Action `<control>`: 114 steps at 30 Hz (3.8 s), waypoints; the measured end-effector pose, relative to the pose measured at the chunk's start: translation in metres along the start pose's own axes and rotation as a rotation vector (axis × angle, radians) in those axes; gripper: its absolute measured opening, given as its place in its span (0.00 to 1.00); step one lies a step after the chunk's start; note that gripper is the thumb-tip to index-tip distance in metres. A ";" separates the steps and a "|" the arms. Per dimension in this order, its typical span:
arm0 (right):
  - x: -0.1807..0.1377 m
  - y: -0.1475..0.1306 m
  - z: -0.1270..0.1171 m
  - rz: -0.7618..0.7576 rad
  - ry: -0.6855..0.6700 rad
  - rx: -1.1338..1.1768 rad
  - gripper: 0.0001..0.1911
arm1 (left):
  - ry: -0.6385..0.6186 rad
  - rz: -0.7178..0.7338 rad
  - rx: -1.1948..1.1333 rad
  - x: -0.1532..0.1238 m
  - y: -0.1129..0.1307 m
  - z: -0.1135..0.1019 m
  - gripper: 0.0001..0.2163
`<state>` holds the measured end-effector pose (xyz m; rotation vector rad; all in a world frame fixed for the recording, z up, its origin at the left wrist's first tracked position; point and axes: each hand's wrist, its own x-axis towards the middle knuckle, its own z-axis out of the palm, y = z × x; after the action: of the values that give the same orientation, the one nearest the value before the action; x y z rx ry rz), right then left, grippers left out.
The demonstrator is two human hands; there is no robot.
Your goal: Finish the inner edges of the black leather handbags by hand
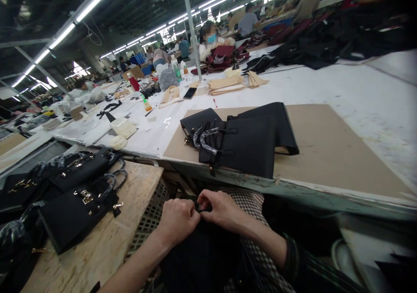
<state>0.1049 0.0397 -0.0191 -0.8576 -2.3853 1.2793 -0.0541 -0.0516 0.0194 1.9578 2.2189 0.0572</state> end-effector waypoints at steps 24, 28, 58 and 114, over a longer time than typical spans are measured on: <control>-0.002 0.000 -0.004 -0.004 -0.029 0.014 0.11 | -0.176 -0.153 -0.955 0.004 -0.006 0.012 0.03; -0.003 -0.002 -0.005 -0.005 -0.043 0.016 0.11 | -0.244 -0.221 -1.031 0.003 -0.010 0.014 0.04; -0.091 -0.035 -0.047 0.194 -0.008 0.081 0.44 | -0.225 0.109 -0.543 0.001 -0.018 0.013 0.08; -0.143 -0.004 -0.049 0.373 0.013 0.575 0.22 | -0.432 0.459 -0.702 0.021 0.015 -0.014 0.09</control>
<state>0.2397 -0.0207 0.0137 -1.1305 -1.7276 1.9511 -0.0442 -0.0275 0.0335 1.7897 1.2186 0.3761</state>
